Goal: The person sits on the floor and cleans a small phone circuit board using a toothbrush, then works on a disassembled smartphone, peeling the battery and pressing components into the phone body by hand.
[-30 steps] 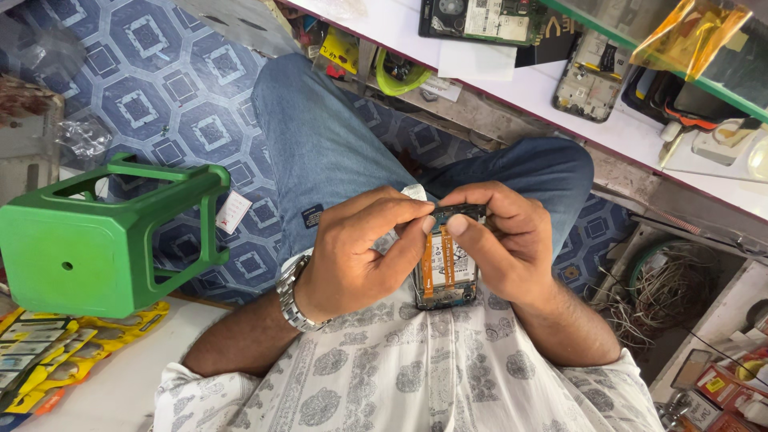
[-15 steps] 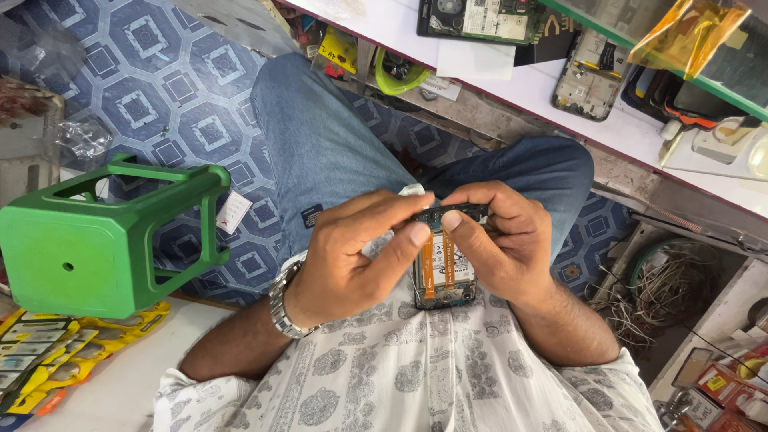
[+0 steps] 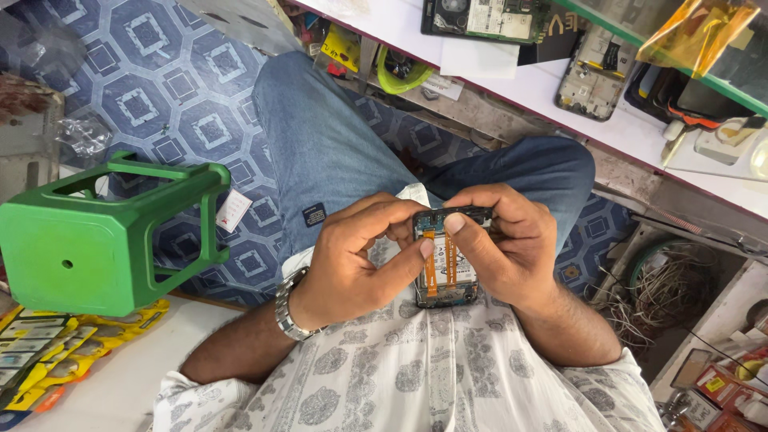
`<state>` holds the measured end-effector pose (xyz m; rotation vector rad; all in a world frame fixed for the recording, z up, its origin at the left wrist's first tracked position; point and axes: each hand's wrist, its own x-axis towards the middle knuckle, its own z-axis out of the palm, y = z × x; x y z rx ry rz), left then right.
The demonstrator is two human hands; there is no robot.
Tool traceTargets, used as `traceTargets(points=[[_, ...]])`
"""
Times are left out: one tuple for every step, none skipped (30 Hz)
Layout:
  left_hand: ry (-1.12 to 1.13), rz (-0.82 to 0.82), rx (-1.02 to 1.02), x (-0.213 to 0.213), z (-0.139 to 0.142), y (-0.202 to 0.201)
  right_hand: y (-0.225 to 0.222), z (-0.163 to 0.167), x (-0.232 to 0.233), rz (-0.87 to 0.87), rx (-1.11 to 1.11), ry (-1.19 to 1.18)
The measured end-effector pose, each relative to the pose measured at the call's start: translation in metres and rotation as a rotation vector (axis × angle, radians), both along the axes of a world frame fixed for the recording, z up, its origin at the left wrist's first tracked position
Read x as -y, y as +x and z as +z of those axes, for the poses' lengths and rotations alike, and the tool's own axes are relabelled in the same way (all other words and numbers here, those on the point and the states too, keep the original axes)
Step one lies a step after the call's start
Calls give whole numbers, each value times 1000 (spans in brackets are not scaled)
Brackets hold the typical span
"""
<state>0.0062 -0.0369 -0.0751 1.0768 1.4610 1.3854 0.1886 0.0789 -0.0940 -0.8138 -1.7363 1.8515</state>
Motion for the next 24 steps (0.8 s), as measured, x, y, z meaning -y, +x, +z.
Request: traceTargets(points=[[-5,-8,9,0,0,0,0,0,0,1,-4,-5],[-11,-15,17,0,0,-1,0,1,0,3,-8,-10],[-16,-22,26,-1,0,-1,0,1,0,2,-4,-1],[-23,-27,51,-1,-1,-1,0,2,0,1,-1,9],[-30,-31,77,-1,-1,-1,0,2,0,0,3,18],[-38,-35,103,-2,-2,-1,0,2,0,-5,13,19],[-37,-33,113,-2,-3,0,0,3,0,-10,24,20],[-36,-32,123,-1,-4,0,-1,3,0,-15,33,21],[-36,-32,134,-1,-5,1,-1,4,0,-20,49,32],[-32,-32,172,-1,-6,2,-1,5,0,-24,66,42],[-29,-32,209,-1,-7,3,-1,5,0,-29,82,53],[-26,-32,247,-1,-9,4,-1,5,0,-30,83,70],[-25,-41,284,-1,-10,5,-2,6,0,-30,84,87],[-25,-49,322,-2,-12,5,-2,6,0,-31,85,103],[-25,-58,359,-3,-13,5,-2,7,-1,-27,89,120],[-22,-63,360,-3,-14,5,-2,7,-1,-24,93,137],[-20,-69,361,-3,-15,4,-2,7,-1,-21,98,154],[-18,-76,363,-4,-16,4,-2,8,-1,-21,99,140],[-12,-84,375,-5,-17,4,-2,8,-2,-21,100,126],[-5,-92,387,-5,-17,3,-2,8,-1,-21,102,112],[1,-100,398,-5,-17,2,-2,8,-1,-19,96,115],[-6,-101,397,-6,-17,2,-2,8,-1,-16,90,117],[-13,-101,396,-7,-17,2,-2,8,-2,-13,84,119],[-20,-100,395,-7,-17,2,-2,8,-1,-15,80,119]])
